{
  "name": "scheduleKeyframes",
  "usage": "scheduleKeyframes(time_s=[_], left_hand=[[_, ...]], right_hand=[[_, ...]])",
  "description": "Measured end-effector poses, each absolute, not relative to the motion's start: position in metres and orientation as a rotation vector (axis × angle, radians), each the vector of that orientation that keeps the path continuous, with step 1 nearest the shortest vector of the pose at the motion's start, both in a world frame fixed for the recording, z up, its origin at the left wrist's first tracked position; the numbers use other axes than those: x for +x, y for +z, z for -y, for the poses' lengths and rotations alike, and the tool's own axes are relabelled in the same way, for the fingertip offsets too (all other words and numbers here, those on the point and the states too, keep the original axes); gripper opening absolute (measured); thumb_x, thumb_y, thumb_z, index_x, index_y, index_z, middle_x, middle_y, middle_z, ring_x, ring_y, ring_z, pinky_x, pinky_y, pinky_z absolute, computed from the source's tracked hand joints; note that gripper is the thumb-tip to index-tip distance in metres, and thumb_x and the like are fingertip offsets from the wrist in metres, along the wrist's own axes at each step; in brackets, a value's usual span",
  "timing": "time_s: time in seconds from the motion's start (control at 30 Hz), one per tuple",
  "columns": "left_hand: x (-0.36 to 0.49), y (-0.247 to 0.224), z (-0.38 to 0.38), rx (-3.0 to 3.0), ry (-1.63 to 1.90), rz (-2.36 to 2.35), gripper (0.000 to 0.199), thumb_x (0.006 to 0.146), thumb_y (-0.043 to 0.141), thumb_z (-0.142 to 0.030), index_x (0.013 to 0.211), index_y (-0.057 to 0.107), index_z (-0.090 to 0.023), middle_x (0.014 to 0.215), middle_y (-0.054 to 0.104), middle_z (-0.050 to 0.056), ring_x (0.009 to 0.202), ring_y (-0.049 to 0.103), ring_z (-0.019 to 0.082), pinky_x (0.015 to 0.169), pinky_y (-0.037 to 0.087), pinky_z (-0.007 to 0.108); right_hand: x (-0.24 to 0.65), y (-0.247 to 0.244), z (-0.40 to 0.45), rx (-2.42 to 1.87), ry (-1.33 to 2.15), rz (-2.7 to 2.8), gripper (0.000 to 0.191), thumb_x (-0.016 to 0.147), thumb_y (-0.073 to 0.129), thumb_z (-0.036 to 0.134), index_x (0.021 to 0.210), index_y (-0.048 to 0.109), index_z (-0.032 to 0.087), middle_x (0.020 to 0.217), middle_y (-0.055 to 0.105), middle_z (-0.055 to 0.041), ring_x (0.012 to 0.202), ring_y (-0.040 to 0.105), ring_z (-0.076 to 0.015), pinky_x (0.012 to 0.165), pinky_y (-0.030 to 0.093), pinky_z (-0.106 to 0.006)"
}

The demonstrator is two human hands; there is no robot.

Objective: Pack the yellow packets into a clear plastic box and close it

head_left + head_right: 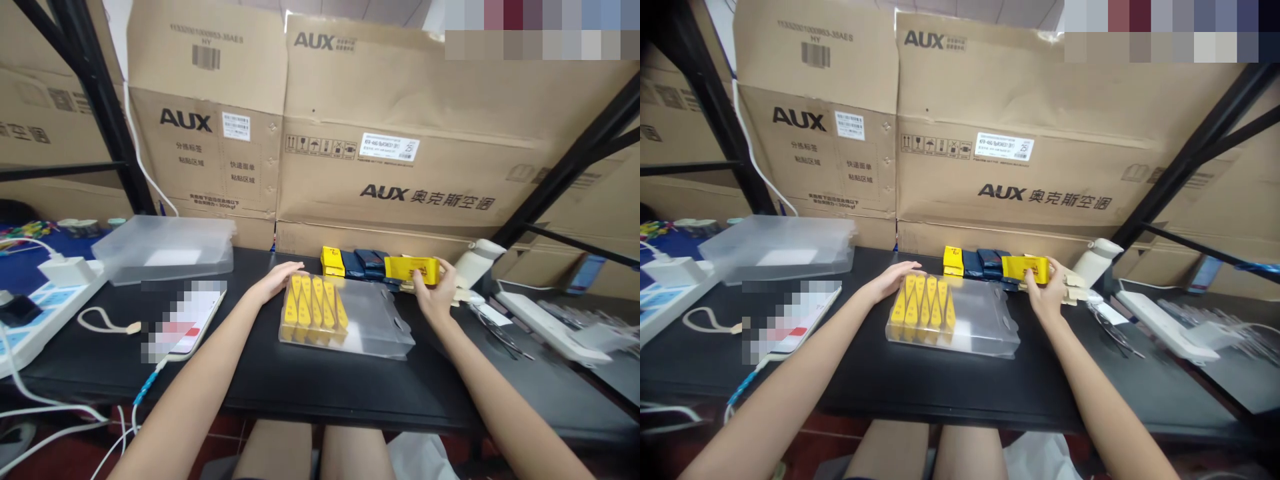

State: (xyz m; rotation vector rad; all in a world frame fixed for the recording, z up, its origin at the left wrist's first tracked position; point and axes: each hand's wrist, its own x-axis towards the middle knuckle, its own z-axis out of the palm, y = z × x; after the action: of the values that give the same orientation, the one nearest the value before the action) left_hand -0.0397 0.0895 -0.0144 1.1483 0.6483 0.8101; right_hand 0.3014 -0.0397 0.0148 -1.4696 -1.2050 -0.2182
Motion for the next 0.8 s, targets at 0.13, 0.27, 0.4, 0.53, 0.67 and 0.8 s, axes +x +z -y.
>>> scheduleKeyframes(time_s=[0.13,0.27,0.4,0.53,0.67,0.8], left_hand=[[-0.042,-0.013,-0.09,1.152,0.8,-0.641,0.048,0.064,0.072,-0.051,0.096,0.064,-0.017,0.096,0.072,0.01,0.095,0.065,0.023,0.087,0.044,0.033],[-0.04,-0.014,-0.09,1.151,0.776,-0.636,0.048,0.063,0.074,-0.049,0.097,0.064,-0.015,0.095,0.072,0.01,0.092,0.065,0.023,0.085,0.045,0.033],[-0.04,-0.012,-0.089,1.139,0.784,-0.655,0.048,0.064,0.074,-0.048,0.097,0.064,-0.015,0.095,0.071,0.01,0.09,0.066,0.023,0.082,0.046,0.033],[-0.041,-0.01,-0.088,1.127,0.788,-0.662,0.047,0.063,0.074,-0.048,0.095,0.064,-0.016,0.093,0.072,0.01,0.091,0.066,0.024,0.081,0.047,0.033],[-0.04,-0.012,-0.09,1.138,0.786,-0.673,0.047,0.063,0.074,-0.048,0.096,0.064,-0.016,0.093,0.072,0.01,0.089,0.066,0.024,0.08,0.047,0.033],[-0.04,-0.013,-0.091,1.144,0.789,-0.665,0.045,0.064,0.074,-0.047,0.096,0.065,-0.016,0.091,0.072,0.009,0.088,0.066,0.023,0.079,0.047,0.032]], right_hand=[[0.312,0.005,0.034,-1.383,-0.279,1.043,0.043,0.073,0.057,0.037,0.11,0.054,0.015,0.104,0.061,-0.0116,0.093,0.062,-0.0251,0.083,0.05,-0.04],[0.323,-0.001,0.03,-1.367,-0.122,1.008,0.032,0.066,0.06,0.032,0.094,0.06,0.016,0.094,0.064,-0.0086,0.088,0.063,-0.0245,0.083,0.05,-0.042],[0.329,-0.002,0.03,-1.348,0.056,0.964,0.026,0.061,0.064,0.029,0.083,0.059,0.017,0.084,0.066,-0.0065,0.078,0.063,-0.0222,0.076,0.052,-0.038],[0.327,0.0,0.029,-1.333,0.177,0.866,0.02,0.058,0.065,0.033,0.07,0.057,0.019,0.069,0.065,-0.0033,0.066,0.063,-0.0202,0.063,0.053,-0.033],[0.325,0.0,0.028,-1.34,0.238,0.853,0.021,0.056,0.068,0.035,0.065,0.057,0.018,0.063,0.064,-0.0026,0.058,0.062,-0.0189,0.055,0.052,-0.03],[0.326,0.0,0.029,-1.372,0.317,0.91,0.02,0.057,0.067,0.035,0.064,0.058,0.019,0.061,0.064,-0.001,0.056,0.061,-0.017,0.053,0.049,-0.027]])
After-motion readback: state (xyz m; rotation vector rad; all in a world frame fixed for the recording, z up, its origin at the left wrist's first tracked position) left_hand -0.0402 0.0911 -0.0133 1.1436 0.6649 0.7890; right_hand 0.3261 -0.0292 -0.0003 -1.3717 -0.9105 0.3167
